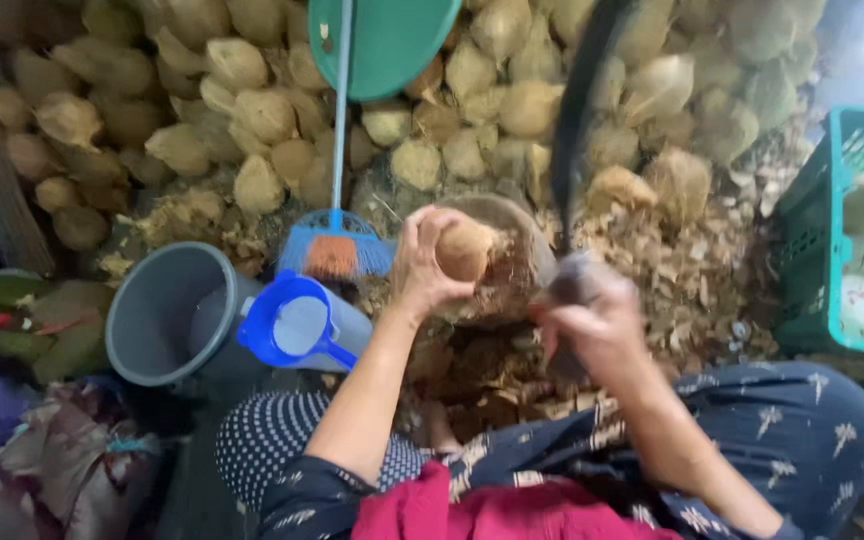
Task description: The person sits on the floor and uses a large curved knife to peel the husk off a coconut. They hold the coconut in one hand and repeatedly strike it against a wooden stump to remove the outer layer. The person then places the peeled coconut into a blue plastic container.
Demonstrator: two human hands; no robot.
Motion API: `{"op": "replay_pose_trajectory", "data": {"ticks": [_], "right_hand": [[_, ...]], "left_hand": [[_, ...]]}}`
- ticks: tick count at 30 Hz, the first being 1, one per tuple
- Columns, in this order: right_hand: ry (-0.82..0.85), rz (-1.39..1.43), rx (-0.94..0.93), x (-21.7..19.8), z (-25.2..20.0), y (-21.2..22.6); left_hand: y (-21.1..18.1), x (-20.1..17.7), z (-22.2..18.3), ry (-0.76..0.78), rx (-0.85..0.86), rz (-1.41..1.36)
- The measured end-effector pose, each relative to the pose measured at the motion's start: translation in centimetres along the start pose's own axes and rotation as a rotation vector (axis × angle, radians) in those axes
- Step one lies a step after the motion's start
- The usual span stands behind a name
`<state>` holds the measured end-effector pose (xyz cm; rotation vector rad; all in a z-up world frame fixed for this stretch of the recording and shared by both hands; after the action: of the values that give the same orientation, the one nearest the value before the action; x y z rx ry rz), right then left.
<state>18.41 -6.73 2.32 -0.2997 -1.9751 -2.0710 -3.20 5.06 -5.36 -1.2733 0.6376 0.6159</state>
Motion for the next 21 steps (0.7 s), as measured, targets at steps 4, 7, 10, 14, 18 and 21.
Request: {"op": "replay_pose_trajectory", "data": {"ticks": [4,7,10,14,18,21], "right_hand": [[-0.197,-0.176,-0.534,-1.1,0.0,1.3],[-0.159,-0.107,-0.065,-2.2,0.7,-11.6],[-0.054,-0.153,0.449,-1.5,-0.7,-14.5],[0.021,-0.164,-0.130,0.9,0.5,1.9],[-0.074,-0.067,-0.455,-1.1,1.3,0.8],[-0.036,-0.111,-0.427,-2.4,1.3,-8.9]], "left_hand": [[-0.7,0.1,0.4,-0.003,0.073,-0.016],[-1.4,-0.5,0.3,-0.002,0.102,0.014],[-0.9,-0.9,-0.3,0.019,0.105,0.004],[-0.4,0.3,-0.9,0.009,0.165,-0.003],[-0.8,0.6,-0.7,-0.010,0.216,0.067],[-0.8,0.4,-1.4,-0.023,0.201,0.087]]}}
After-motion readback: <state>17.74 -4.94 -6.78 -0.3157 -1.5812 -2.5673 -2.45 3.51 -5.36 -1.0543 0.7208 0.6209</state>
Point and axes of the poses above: each hand's wrist, its own z-axis towards the middle knuckle, its own x-axis out of the palm, y = z × x, the point moved 7 cm from there along z, towards the middle knuckle, and after that the axes turned 5 degrees about -x, right-handed, at the moved point
